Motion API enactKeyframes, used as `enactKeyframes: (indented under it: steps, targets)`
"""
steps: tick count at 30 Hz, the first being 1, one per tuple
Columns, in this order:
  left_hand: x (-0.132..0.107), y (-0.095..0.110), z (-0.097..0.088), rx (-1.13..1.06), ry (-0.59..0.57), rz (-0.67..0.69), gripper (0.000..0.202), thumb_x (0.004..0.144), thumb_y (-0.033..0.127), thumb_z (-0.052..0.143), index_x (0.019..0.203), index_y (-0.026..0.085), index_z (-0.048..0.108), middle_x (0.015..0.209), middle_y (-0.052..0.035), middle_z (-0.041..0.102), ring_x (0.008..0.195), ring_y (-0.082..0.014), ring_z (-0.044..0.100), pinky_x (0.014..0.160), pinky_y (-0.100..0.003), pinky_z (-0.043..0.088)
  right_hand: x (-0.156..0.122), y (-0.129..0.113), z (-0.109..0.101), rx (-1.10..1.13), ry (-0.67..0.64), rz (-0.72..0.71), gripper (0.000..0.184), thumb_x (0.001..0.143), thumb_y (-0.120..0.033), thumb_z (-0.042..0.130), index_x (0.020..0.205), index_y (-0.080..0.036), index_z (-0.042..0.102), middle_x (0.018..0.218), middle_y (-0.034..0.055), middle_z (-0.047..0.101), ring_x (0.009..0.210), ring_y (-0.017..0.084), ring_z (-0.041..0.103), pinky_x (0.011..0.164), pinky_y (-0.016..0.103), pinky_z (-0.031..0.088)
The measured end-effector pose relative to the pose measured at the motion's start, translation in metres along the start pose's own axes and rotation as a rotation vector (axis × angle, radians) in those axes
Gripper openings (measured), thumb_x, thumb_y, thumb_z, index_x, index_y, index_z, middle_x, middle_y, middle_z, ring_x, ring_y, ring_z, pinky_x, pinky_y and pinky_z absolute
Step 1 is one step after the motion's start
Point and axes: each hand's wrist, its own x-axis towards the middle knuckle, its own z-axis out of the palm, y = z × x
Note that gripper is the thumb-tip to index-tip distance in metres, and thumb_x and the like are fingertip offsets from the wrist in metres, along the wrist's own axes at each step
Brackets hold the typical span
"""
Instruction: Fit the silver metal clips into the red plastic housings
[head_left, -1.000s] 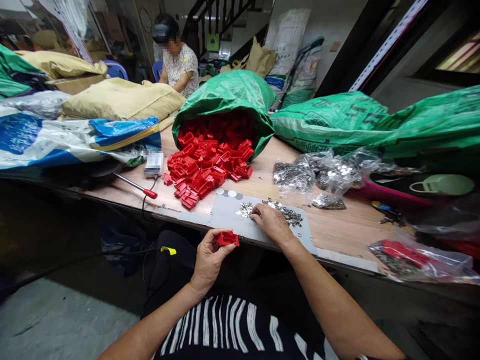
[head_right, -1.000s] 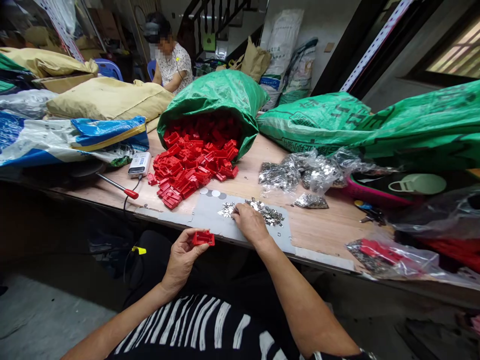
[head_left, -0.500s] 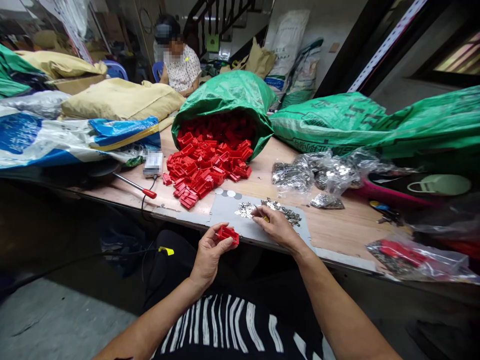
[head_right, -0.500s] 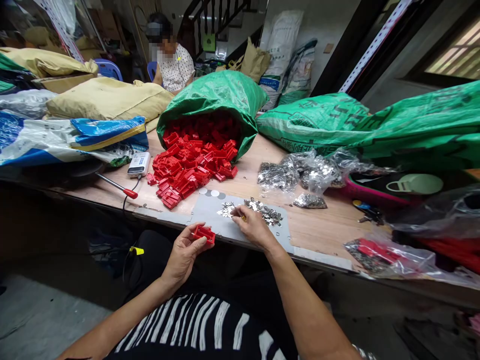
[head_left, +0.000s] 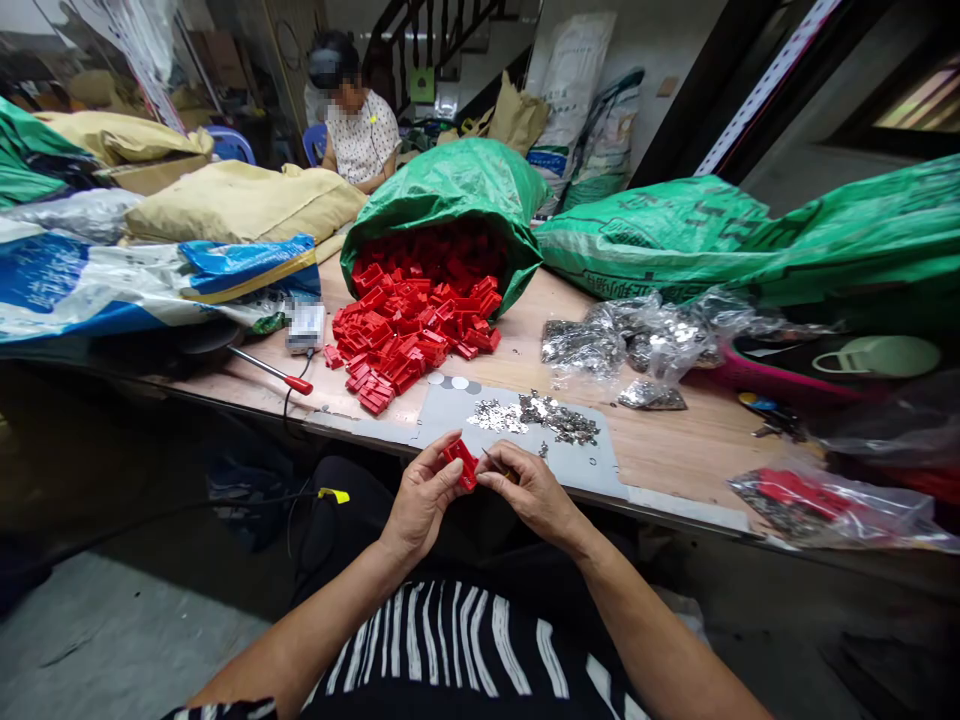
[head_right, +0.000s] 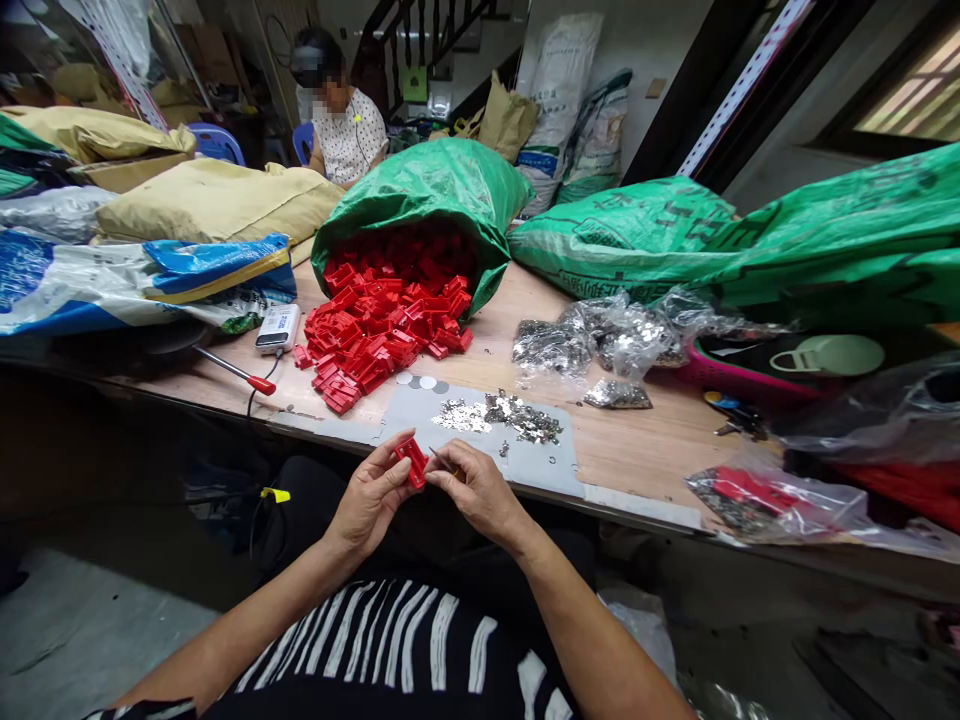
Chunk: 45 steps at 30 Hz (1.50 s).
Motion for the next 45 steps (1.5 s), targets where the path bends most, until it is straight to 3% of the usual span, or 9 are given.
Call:
enactKeyframes:
  steps: [5,9,13,20,26,29,34,45]
  targets:
    - [0.003,0.004,0.000,0.055,-0.019,0.013,0.043,0.071,0.027,0.075,0.113,0.022,0.067,0.093,-0.0027,0.068,0.078,-0.0114,0.062,0.071,-0.023,0.049,-0.004,0.002,-0.003,-0.069,-0.019,-0.189,0.009,0.091,-0.023,0.055,0.083,-0.021,0.060,0.079,0.0031,0.058,0.075,0.016,0.055,0.069,0.028,0.045]
    - [0.004,0.006,0.000,0.097,-0.028,0.029,0.044,0.071,0.026,0.075,0.114,0.021,0.067,0.092,-0.0033,0.069,0.077,-0.0115,0.062,0.070,-0.022,0.049,-0.007,0.001,-0.004,-0.134,-0.010,-0.250,0.012,0.093,-0.023,0.050,0.089,-0.022,0.061,0.083,0.0046,0.059,0.078,0.016,0.056,0.072,0.029,0.047]
    - [0.005,0.006,0.000,0.124,-0.063,0.029,0.043,0.072,0.027,0.075,0.114,0.021,0.067,0.093,-0.0037,0.069,0.079,-0.0132,0.062,0.071,-0.024,0.049,-0.007,0.002,-0.005,-0.058,-0.044,-0.164,0.006,0.090,-0.025,0.057,0.091,-0.022,0.061,0.085,0.0040,0.063,0.079,0.016,0.059,0.072,0.028,0.048]
    - [0.005,0.003,-0.001,0.151,-0.089,0.038,0.040,0.075,0.028,0.071,0.114,0.022,0.066,0.095,-0.0043,0.068,0.084,-0.0144,0.062,0.076,-0.025,0.050,-0.010,0.004,-0.005,0.083,0.022,0.071,0.013,0.083,-0.029,0.063,0.092,-0.022,0.058,0.078,-0.0004,0.061,0.066,0.013,0.055,0.064,0.025,0.046]
    - [0.013,-0.003,-0.010,0.328,-0.090,0.160,0.044,0.074,0.025,0.072,0.116,0.022,0.060,0.097,-0.0029,0.065,0.088,-0.0153,0.063,0.080,-0.027,0.050,-0.011,0.010,-0.008,-0.053,0.079,-0.013,0.024,0.094,-0.029,0.044,0.106,-0.023,0.064,0.097,0.0067,0.059,0.092,0.019,0.057,0.084,0.032,0.047]
    - [0.021,-0.002,-0.016,0.546,-0.091,0.252,0.047,0.075,0.023,0.070,0.120,0.023,0.058,0.099,-0.0040,0.066,0.088,-0.0166,0.063,0.084,-0.030,0.049,-0.010,0.018,-0.007,-0.145,0.080,0.031,0.026,0.092,-0.028,0.047,0.110,-0.023,0.065,0.088,0.0055,0.059,0.085,0.019,0.059,0.078,0.032,0.049]
    - [0.035,0.001,-0.023,0.912,-0.093,0.481,0.034,0.073,0.020,0.070,0.107,0.024,0.067,0.100,-0.0052,0.068,0.091,-0.0195,0.062,0.086,-0.032,0.048,-0.006,0.024,-0.005,-0.228,0.101,0.127,0.022,0.087,-0.027,0.054,0.106,-0.022,0.065,0.085,0.0033,0.068,0.069,0.017,0.061,0.070,0.030,0.049]
    - [0.050,0.003,-0.023,1.034,-0.192,0.446,0.035,0.071,0.014,0.067,0.105,0.025,0.068,0.102,-0.0031,0.071,0.091,-0.0190,0.066,0.085,-0.030,0.050,0.001,0.035,-0.005,-0.324,0.018,0.037,0.017,0.088,-0.021,0.055,0.096,-0.022,0.069,0.093,0.0048,0.070,0.085,0.018,0.065,0.079,0.031,0.049]
